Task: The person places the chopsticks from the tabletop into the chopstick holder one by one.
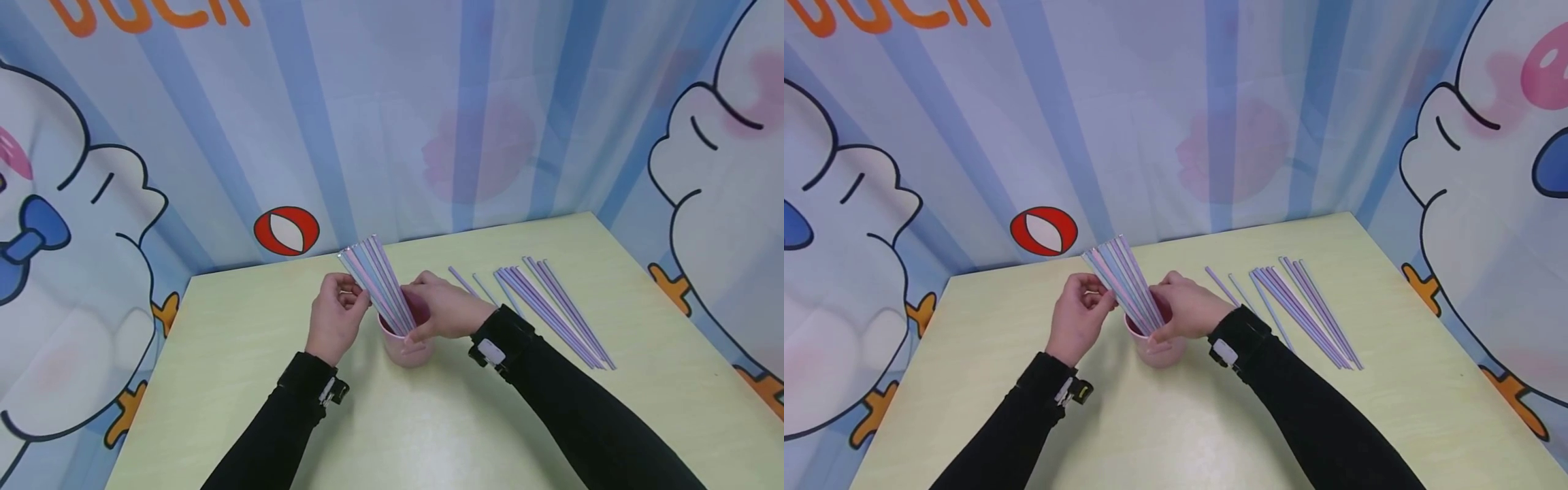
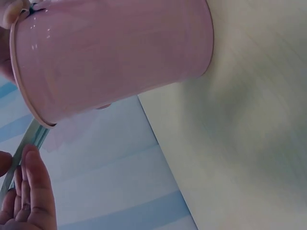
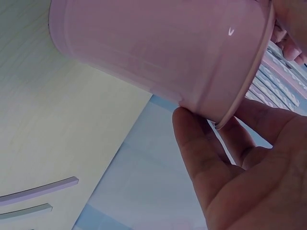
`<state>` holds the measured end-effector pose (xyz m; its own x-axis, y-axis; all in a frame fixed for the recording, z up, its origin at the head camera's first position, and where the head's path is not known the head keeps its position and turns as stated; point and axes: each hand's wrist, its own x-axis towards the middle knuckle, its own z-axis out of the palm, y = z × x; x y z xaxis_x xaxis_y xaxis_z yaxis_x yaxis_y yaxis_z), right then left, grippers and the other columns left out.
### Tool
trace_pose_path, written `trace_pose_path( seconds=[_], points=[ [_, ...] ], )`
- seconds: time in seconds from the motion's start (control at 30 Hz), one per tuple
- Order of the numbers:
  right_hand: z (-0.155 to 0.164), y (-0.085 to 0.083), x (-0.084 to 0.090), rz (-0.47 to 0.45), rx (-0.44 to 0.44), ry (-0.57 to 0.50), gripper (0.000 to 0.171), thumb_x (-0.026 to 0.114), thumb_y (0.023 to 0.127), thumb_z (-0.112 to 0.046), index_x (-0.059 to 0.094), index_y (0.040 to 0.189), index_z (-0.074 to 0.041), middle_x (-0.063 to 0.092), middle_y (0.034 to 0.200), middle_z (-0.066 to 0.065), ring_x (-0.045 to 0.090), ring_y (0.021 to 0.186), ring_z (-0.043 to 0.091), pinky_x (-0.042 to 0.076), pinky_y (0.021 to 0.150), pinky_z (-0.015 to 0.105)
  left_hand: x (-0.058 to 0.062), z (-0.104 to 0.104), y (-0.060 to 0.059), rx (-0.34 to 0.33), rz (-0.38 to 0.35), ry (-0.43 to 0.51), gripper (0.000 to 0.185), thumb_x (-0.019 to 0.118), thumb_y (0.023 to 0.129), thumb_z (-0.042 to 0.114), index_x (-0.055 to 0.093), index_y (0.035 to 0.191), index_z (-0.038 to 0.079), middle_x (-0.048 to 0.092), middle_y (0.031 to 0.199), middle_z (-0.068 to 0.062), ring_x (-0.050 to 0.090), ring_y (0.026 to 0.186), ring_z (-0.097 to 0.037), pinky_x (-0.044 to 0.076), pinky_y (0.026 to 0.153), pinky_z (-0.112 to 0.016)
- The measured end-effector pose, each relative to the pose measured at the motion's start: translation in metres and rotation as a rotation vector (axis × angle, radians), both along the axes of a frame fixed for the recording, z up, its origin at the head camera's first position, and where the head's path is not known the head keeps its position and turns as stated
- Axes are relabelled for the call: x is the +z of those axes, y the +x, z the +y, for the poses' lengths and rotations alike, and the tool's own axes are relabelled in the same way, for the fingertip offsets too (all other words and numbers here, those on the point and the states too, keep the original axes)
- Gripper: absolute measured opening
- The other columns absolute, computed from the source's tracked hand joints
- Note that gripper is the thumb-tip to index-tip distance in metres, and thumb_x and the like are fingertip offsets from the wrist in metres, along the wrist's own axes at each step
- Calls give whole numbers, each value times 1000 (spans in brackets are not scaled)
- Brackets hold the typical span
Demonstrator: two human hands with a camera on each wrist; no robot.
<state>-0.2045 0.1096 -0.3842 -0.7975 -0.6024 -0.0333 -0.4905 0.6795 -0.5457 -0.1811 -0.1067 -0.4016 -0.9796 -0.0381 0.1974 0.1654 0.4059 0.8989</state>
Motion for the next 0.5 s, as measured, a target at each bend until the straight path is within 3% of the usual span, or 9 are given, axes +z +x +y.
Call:
trace_pose_path(
  seconds=[0.3, 0.4, 0.5],
  points=[
    [-1, 0, -1, 5, 0, -2, 89, 87, 72, -34, 44, 146, -9, 47, 122, 4, 50, 110, 17, 44, 95, 32, -5, -3, 2, -28, -97, -72, 32, 63, 96, 22, 51, 122, 8, 59, 104, -7, 60, 92, -20, 53, 79, -33],
    [0, 0, -2, 16, 4, -14, 88, 87, 72, -34, 45, 145, -10, 48, 122, 4, 49, 110, 17, 45, 94, 32, -9, -6, 3, -100, -135, -169, 37, 61, 98, 29, 54, 128, 9, 60, 112, -5, 56, 102, -20, 50, 88, -37],
    [2, 0, -4, 46, 21, -30, 87, 87, 72, -34, 45, 145, -12, 50, 121, 5, 48, 110, 17, 46, 93, 34, -12, -8, 6, -224, -171, -251, 45, 58, 98, 34, 52, 136, 11, 57, 122, -4, 53, 112, -22, 46, 96, -40]
  ],
)
